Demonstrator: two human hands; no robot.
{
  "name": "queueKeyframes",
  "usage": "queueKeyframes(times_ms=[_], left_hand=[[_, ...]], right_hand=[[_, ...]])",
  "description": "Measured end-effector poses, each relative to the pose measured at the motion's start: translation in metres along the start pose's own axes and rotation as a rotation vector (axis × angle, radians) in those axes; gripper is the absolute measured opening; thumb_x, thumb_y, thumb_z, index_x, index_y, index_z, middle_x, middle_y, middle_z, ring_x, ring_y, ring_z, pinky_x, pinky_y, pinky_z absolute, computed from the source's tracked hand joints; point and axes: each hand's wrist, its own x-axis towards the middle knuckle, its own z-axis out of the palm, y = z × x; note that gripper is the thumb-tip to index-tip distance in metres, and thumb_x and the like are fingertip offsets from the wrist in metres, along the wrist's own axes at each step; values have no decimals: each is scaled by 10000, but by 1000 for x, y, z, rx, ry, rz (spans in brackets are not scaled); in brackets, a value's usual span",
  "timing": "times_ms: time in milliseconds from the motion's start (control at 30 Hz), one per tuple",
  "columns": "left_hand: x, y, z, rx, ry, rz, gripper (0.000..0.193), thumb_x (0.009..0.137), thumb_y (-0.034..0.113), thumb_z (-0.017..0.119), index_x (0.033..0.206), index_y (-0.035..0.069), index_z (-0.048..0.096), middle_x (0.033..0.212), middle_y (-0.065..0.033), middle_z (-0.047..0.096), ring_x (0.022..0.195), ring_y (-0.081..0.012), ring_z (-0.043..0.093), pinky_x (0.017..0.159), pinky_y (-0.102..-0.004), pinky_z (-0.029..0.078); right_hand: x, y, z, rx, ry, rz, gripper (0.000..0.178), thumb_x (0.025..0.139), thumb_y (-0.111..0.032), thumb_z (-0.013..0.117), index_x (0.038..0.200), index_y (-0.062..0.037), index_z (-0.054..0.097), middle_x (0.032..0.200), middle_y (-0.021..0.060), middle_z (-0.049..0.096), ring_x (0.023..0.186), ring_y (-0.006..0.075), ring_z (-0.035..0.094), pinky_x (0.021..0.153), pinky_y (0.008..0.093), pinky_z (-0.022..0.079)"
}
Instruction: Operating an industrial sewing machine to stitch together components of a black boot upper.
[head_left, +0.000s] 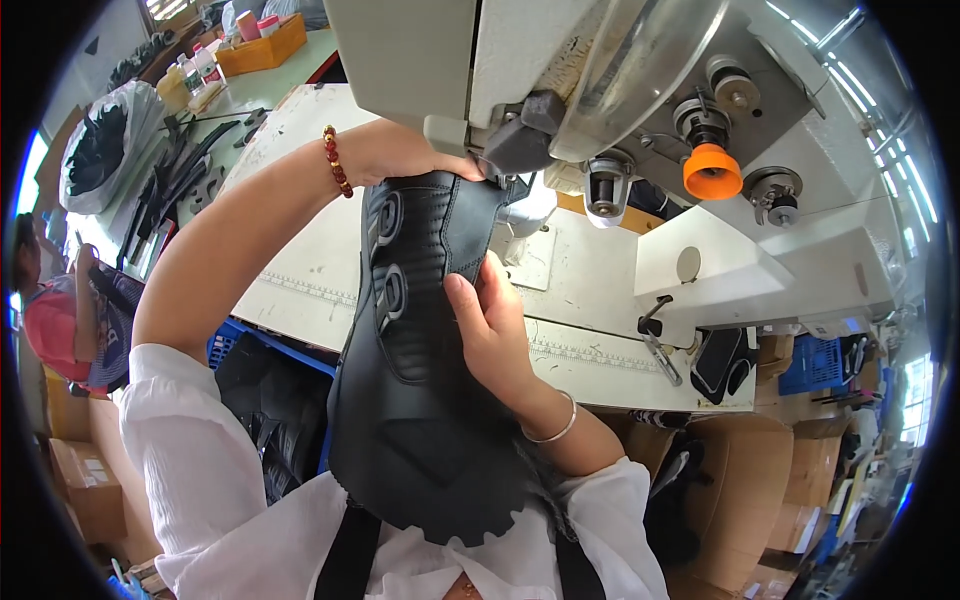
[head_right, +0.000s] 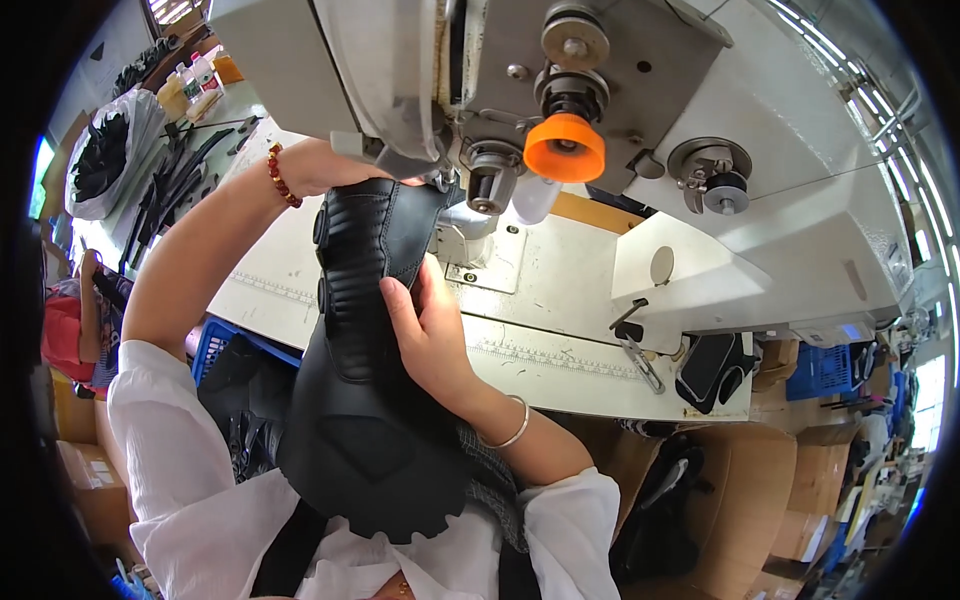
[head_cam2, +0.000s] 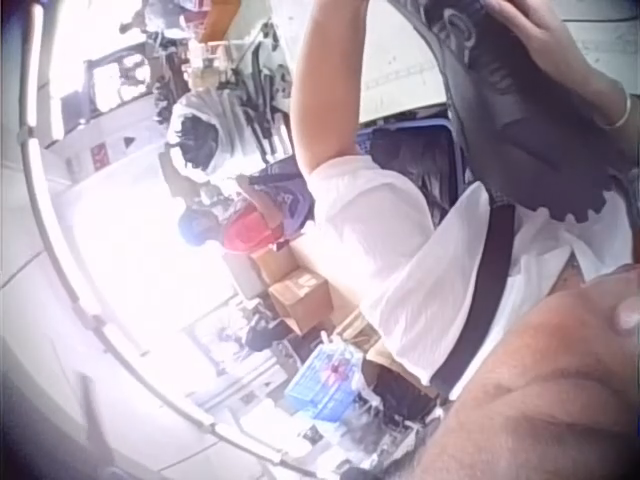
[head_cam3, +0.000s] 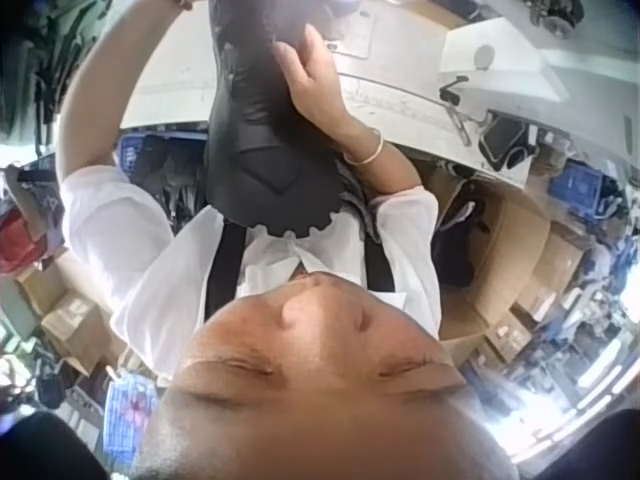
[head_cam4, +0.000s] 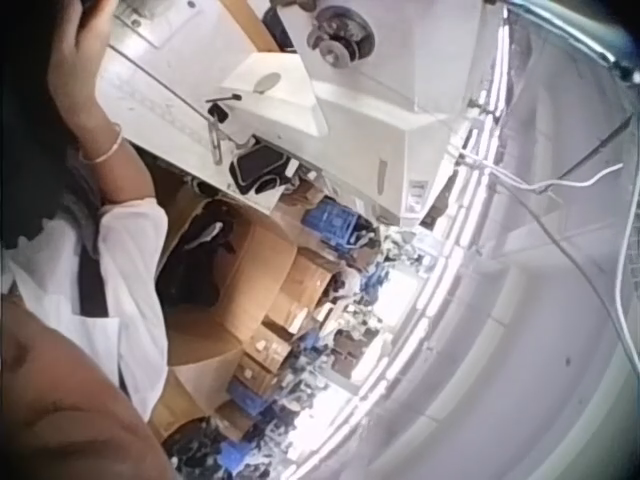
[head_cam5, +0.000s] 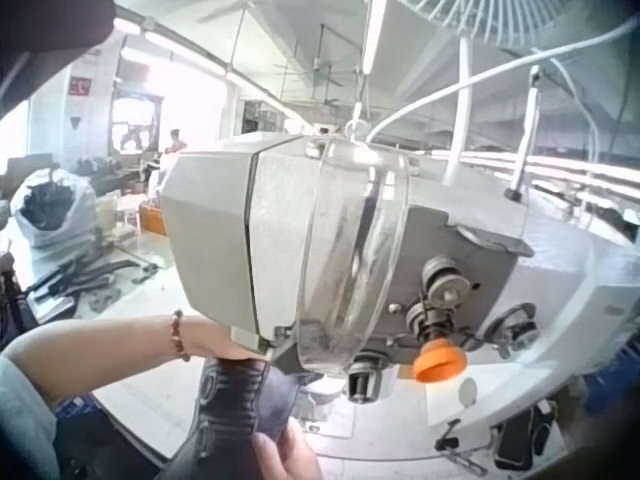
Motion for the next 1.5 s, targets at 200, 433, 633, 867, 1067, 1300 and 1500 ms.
queueKeyframes(times_ms=[200, 433, 633, 867, 1067, 1300, 1500], left_hand=[[9, -11, -6, 33, -5, 81, 323, 749, 203, 744, 1010, 27, 675, 934, -66, 681, 847, -155, 589, 775, -261, 460], [11, -16, -9, 61, 16, 177, 298, 771, 209, 732, 999, 25, 674, 935, -65, 681, 836, -154, 598, 774, -269, 469], [4, -12, -9, 124, 40, 214, 302, 790, 206, 720, 1027, 28, 661, 901, -56, 670, 788, -127, 573, 743, -259, 468], [0, -3, -5, 63, 46, 272, 286, 795, 164, 712, 1035, 21, 653, 962, -52, 660, 826, -110, 562, 743, -260, 471], [-6, 0, 8, -109, 68, 33, 277, 801, 115, 666, 1049, -5, 633, 966, -52, 645, 843, -105, 564, 751, -256, 469], [-13, 12, 13, -190, 44, -140, 308, 794, 151, 661, 1050, -17, 622, 947, -52, 644, 824, -111, 572, 734, -260, 476], [-2, -6, -1, -19, 4, -91, 381, 784, 226, 702, 1087, 6, 634, 998, -78, 658, 817, -139, 594, 722, -259, 486]], right_hand=[[4, 5, 3, -14, 5, -77, 246, 955, -89, 468, 1176, 19, 459, 1049, 35, 546, 888, 74, 477, 780, 207, 398], [5, 5, -2, -70, 7, -7, 263, 959, -91, 462, 1196, 22, 456, 1068, 44, 547, 938, 91, 482, 829, 225, 395], [7, 7, -10, -88, -8, 14, 205, 969, -104, 458, 1133, 17, 475, 1027, 28, 525, 910, 82, 458, 813, 221, 392], [7, 5, -12, -168, 25, 20, 235, 941, -127, 515, 1114, 28, 481, 856, 44, 546, 701, 89, 445, 661, 246, 412], [10, -5, -38, -215, -57, 49, 178, 939, -135, 510, 1018, 24, 504, 830, 37, 554, 757, 88, 468, 705, 241, 417], [6, -20, -40, -349, -66, -64, 222, 954, -164, 471, 1079, 19, 491, 906, 91, 565, 813, 161, 492, 779, 311, 421], [5, 6, -19, -189, -15, -78, 221, 961, -134, 454, 1119, 20, 457, 985, 151, 575, 883, 212, 536, 829, 322, 424]])
